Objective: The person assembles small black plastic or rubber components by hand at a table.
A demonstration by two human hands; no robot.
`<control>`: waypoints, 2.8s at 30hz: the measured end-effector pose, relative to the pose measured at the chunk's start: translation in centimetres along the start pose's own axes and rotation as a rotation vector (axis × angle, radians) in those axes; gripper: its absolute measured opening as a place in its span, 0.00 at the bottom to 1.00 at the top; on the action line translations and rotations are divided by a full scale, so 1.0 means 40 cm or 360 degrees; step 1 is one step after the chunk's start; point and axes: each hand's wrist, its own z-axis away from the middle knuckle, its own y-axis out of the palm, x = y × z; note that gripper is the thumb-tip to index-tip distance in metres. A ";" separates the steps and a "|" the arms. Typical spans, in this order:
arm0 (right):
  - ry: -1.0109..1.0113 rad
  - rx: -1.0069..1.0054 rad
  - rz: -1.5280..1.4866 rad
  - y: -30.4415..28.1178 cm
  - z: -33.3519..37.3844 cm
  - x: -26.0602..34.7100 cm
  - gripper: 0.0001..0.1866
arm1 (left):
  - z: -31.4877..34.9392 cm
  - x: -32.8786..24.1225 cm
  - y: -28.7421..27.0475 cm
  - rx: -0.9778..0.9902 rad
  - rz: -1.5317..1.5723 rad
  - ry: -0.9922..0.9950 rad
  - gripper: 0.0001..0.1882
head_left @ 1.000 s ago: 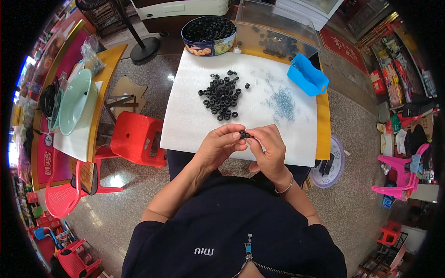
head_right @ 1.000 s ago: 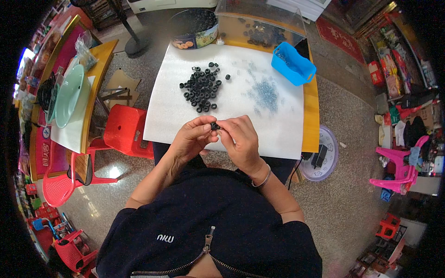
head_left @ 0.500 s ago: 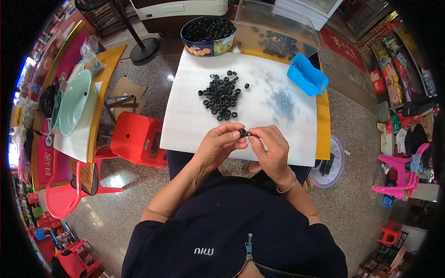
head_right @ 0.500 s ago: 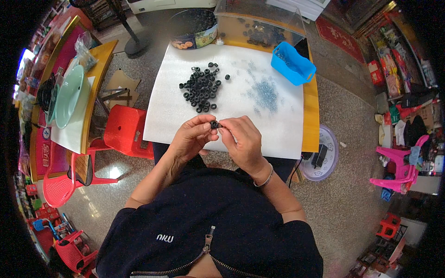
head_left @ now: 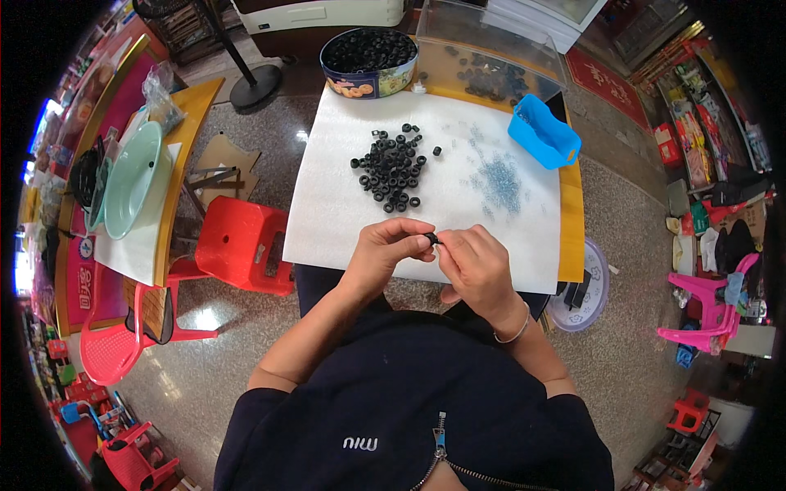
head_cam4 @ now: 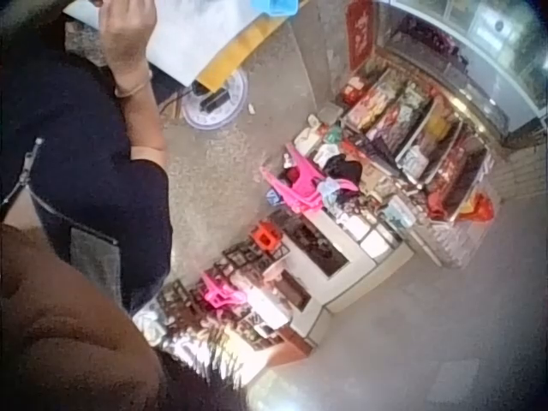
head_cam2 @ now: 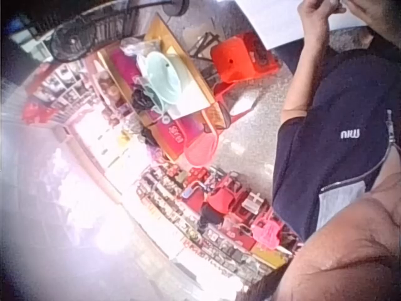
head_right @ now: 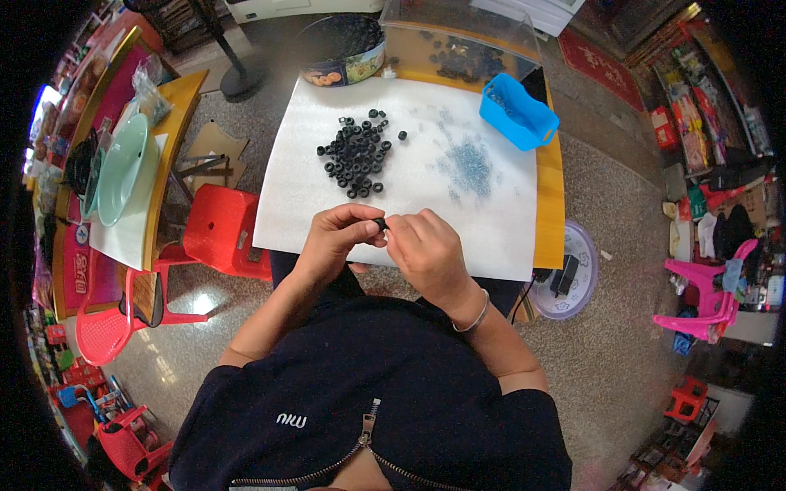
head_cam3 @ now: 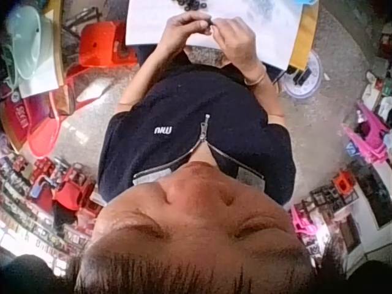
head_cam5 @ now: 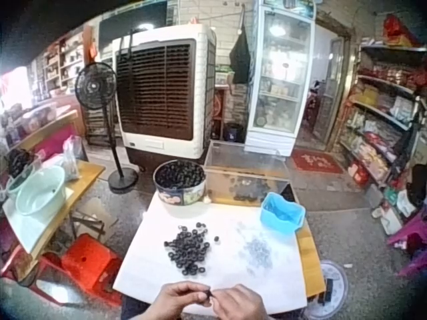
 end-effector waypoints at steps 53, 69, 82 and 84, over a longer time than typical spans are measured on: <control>0.0088 -0.0176 -0.0152 0.052 0.017 0.012 0.11 | 0.006 0.016 0.011 -0.0068 -0.0351 0.0206 0.16; -0.0112 -0.0137 -0.0130 0.037 0.033 -0.005 0.12 | -0.004 -0.011 -0.020 0.0282 -0.0116 -0.0202 0.16; 0.1006 -0.0088 -0.1335 0.134 0.064 0.027 0.19 | -0.007 0.073 0.035 0.0163 -0.0091 0.0054 0.14; 0.0996 -0.0146 -0.1272 0.151 0.070 0.025 0.18 | -0.005 0.071 0.048 0.0097 -0.0202 0.0084 0.11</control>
